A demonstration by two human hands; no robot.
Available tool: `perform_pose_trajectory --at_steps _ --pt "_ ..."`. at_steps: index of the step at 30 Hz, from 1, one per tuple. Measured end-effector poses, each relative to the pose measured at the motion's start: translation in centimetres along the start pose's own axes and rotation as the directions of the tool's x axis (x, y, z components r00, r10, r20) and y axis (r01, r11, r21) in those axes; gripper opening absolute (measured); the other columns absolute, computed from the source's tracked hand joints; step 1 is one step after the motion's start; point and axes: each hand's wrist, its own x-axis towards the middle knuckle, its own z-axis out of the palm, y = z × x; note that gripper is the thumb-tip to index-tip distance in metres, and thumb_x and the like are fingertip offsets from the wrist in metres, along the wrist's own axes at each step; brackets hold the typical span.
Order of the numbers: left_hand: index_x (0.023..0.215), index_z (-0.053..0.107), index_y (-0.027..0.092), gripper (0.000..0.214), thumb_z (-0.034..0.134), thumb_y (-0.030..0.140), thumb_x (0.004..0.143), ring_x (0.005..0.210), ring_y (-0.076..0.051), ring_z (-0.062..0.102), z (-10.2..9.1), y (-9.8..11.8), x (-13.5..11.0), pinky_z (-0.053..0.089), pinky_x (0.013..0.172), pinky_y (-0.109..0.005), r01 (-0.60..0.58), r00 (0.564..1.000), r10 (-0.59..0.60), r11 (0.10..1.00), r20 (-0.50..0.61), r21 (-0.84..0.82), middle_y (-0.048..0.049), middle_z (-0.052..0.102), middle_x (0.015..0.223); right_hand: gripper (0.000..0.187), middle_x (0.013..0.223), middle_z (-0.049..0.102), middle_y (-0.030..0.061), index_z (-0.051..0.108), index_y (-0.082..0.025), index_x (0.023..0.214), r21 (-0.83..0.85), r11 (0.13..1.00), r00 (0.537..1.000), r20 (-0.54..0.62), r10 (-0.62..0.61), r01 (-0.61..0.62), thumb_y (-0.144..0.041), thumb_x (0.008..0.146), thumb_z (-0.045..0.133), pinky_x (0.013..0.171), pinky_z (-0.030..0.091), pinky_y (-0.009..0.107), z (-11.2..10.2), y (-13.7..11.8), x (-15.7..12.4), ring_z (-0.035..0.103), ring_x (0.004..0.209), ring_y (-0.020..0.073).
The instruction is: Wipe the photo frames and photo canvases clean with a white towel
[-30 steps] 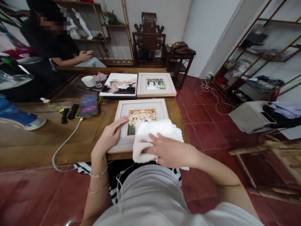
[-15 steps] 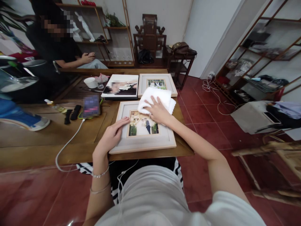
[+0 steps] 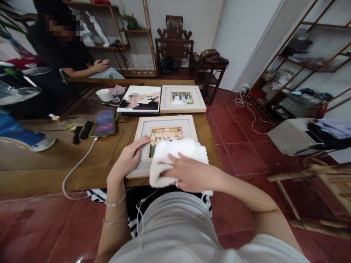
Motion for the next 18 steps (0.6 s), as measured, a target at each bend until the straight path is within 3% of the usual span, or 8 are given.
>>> perform_pose_trajectory --at_steps 5,11,14,18 --pt "0.125 0.064 0.012 0.043 0.036 0.012 0.091 0.133 -0.022 0.050 -0.1 0.0 0.0 0.035 0.117 -0.044 -0.021 1.000 0.021 1.000 0.001 -0.017 -0.0129 0.060 0.136 0.056 0.156 0.036 0.0134 0.056 -0.015 0.134 -0.155 0.977 0.970 -0.214 0.112 -0.147 -0.005 0.080 0.052 0.117 0.023 0.058 1.1 5.0 4.0 0.019 0.148 0.0354" --pt "0.124 0.064 0.012 0.043 0.036 0.012 0.092 0.134 -0.022 0.049 -0.2 0.1 0.1 0.035 0.117 -0.045 -0.008 1.000 0.009 1.000 0.014 -0.018 -0.0127 0.059 0.137 0.058 0.159 0.030 0.0123 0.051 -0.014 0.139 -0.298 0.894 0.896 -0.393 0.205 -0.335 -0.009 0.082 0.051 0.117 0.014 0.063 -0.7 11.7 8.3 0.013 0.148 0.0392" --pt "0.124 0.064 0.015 0.044 0.036 0.011 0.091 0.134 -0.021 0.049 -0.2 0.1 0.0 0.035 0.117 -0.045 0.000 1.000 0.000 1.000 0.008 -0.019 -0.0110 0.059 0.137 0.054 0.159 0.031 0.0117 0.054 -0.013 0.137 -0.307 0.893 0.905 -0.373 0.205 -0.329 -0.011 0.083 0.050 0.115 0.011 0.067 -1.4 12.4 9.2 0.010 0.148 0.0416" --pt "0.125 0.064 0.014 0.045 0.036 0.011 0.090 0.134 -0.021 0.049 -0.1 0.0 0.0 0.034 0.117 -0.045 0.012 1.000 -0.012 1.000 -0.001 -0.008 -0.0111 0.059 0.137 0.055 0.154 0.038 0.0141 0.056 -0.013 0.134 -0.245 0.941 0.955 -0.239 0.174 -0.233 -0.006 0.080 0.048 0.112 0.018 0.069 -1.4 9.3 7.5 0.015 0.147 0.0403"
